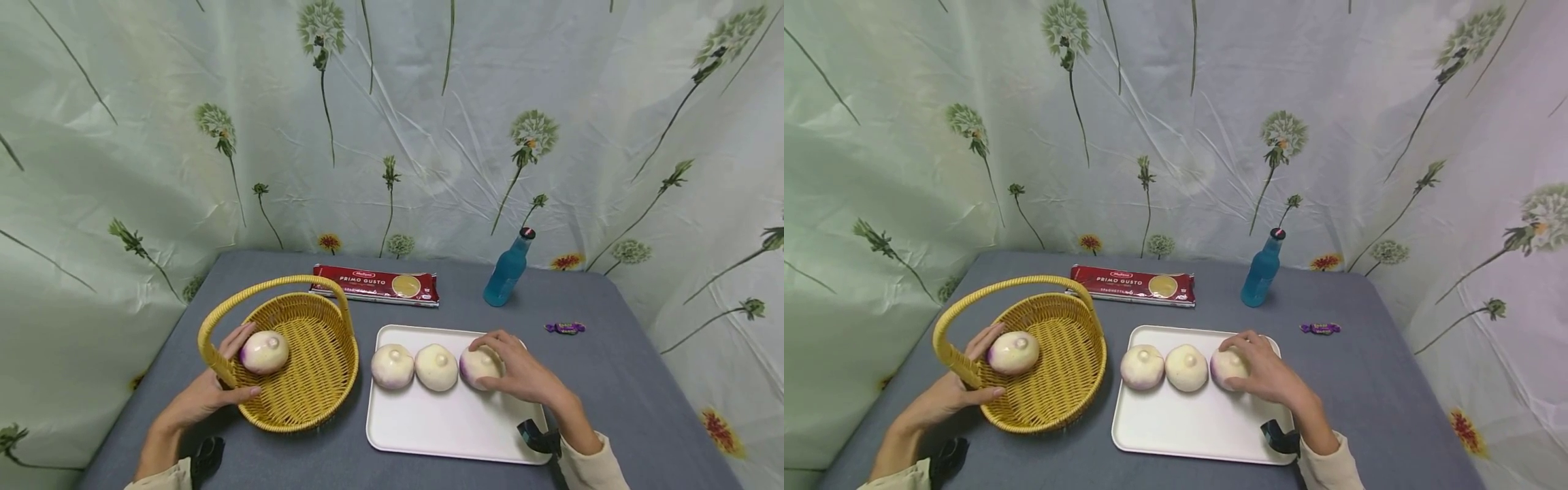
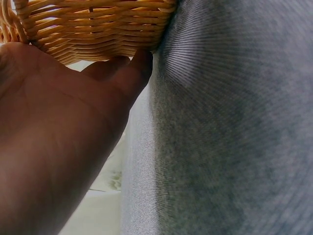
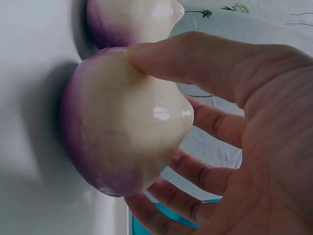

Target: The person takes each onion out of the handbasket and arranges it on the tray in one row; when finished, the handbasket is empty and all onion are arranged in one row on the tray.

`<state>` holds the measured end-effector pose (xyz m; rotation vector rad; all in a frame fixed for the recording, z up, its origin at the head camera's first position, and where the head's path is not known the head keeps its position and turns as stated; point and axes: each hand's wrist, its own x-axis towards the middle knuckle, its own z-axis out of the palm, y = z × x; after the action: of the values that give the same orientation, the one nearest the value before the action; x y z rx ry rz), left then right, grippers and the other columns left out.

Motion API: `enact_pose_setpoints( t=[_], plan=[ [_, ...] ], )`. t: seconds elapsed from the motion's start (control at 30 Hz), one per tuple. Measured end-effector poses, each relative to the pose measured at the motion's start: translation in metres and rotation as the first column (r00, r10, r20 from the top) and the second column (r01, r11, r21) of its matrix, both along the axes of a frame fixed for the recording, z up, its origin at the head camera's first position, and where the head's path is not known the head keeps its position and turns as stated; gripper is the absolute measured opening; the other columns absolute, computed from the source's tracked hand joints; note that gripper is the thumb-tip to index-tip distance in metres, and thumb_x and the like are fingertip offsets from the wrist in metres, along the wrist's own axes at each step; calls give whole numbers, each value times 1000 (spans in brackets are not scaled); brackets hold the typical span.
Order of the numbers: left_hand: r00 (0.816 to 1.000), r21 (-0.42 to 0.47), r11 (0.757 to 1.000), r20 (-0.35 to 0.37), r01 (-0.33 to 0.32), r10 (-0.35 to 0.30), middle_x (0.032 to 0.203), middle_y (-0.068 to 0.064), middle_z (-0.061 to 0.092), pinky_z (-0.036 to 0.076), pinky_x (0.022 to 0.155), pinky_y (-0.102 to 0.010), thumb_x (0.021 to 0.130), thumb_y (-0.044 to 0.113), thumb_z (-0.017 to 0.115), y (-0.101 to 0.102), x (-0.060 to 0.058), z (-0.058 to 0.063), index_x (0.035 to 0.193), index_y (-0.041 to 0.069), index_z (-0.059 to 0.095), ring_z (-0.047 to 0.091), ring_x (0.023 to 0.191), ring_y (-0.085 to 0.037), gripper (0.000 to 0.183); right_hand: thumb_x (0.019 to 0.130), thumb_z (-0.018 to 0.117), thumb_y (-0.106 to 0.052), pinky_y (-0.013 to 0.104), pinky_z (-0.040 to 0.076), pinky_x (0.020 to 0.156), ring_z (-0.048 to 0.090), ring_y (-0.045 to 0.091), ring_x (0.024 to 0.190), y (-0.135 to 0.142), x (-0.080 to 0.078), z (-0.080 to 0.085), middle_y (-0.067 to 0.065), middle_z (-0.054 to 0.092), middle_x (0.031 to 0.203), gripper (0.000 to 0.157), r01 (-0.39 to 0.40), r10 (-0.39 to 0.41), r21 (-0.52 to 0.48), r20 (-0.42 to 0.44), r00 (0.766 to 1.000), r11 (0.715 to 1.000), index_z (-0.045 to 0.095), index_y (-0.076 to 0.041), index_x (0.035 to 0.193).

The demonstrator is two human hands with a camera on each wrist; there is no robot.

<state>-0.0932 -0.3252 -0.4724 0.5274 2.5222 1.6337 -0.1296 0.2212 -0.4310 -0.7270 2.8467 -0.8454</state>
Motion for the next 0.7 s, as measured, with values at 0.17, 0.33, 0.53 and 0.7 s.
enact_pose_setpoints(
  t=[0.17, 0.33, 0.53, 0.7],
  plan=[
    [1000, -6, 1000, 5, -6, 6, 166, -17, -4, 13, 96, -1, 84, 0, 76, 0, 1, 0, 163, 18, 11, 5, 137, 16, 104, 78, 85, -20, 57, 41, 96, 51, 33, 117, -1, 1, 0, 8, 58, 124, 45, 1, -1, 1, 1, 1000, 1000, 66, -15, 118],
    [1000, -25, 1000, -5, -7, 7, 165, -18, -2, 14, 96, -1, 84, 2, 77, 1, -1, 0, 163, 19, 11, 6, 136, 19, 104, 77, 86, -20, 57, 42, 96, 52, 33, 116, 0, 2, 0, 8, 58, 123, 43, 4, -4, -8, 3, 1000, 1000, 66, -16, 116],
    [1000, -19, 1000, 16, -14, 14, 166, -16, -4, 13, 96, -2, 85, 3, 77, 0, 0, -1, 163, 20, 11, 3, 143, 8, 104, 78, 85, -20, 57, 41, 96, 52, 34, 117, 0, 2, 0, 9, 59, 123, 42, 1, -1, -12, 9, 1000, 1000, 66, -15, 115],
    [999, -3, 1000, 47, -25, 25, 166, -14, -5, 7, 117, -26, 85, 3, 77, 0, 1, 1, 163, 21, 11, -1, 150, -14, 103, 78, 84, -20, 57, 41, 96, 52, 32, 115, -1, 1, 0, 8, 59, 122, 41, -5, 5, -15, -8, 1000, 1000, 66, -15, 115]
  ],
)
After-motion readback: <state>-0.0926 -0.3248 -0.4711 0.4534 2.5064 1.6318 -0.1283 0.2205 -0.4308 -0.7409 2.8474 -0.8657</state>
